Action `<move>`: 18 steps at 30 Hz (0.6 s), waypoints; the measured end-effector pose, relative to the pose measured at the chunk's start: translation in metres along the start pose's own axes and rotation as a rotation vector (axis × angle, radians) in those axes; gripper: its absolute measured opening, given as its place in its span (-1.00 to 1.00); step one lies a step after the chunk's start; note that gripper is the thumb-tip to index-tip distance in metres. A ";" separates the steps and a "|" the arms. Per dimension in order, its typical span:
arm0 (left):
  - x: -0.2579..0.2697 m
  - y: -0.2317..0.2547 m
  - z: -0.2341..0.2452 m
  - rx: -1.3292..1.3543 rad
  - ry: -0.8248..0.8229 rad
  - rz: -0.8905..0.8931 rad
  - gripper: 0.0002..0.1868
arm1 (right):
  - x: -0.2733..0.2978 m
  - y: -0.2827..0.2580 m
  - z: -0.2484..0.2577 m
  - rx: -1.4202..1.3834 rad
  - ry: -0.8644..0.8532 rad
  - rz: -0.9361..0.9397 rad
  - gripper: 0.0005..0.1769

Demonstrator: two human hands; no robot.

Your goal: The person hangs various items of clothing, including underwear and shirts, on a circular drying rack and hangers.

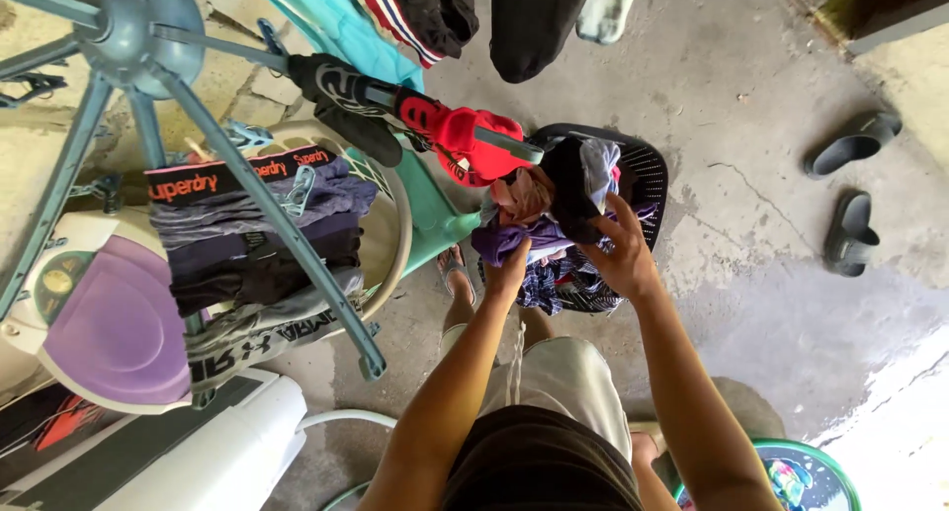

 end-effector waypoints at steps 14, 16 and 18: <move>0.016 0.105 0.048 -0.006 0.146 -0.319 -0.79 | 0.003 0.018 0.020 -0.334 -0.091 -0.366 -0.76; 0.014 0.123 0.049 -0.074 0.142 -0.443 -0.78 | -0.002 0.014 0.030 -0.262 -0.032 -0.426 -0.74; 0.013 0.128 0.045 -0.014 0.094 -0.457 -0.77 | -0.010 0.009 0.035 -0.293 -0.017 -0.378 -0.77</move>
Point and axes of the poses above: each hand's wrist, its own x-axis away from the middle knuckle, its own z-axis out of the back of the hand, y = z × x, the point moved 7 cm from there along -x, towards the middle knuckle, and after that the axes turned 11 degrees about y, right-handed, at the moved point
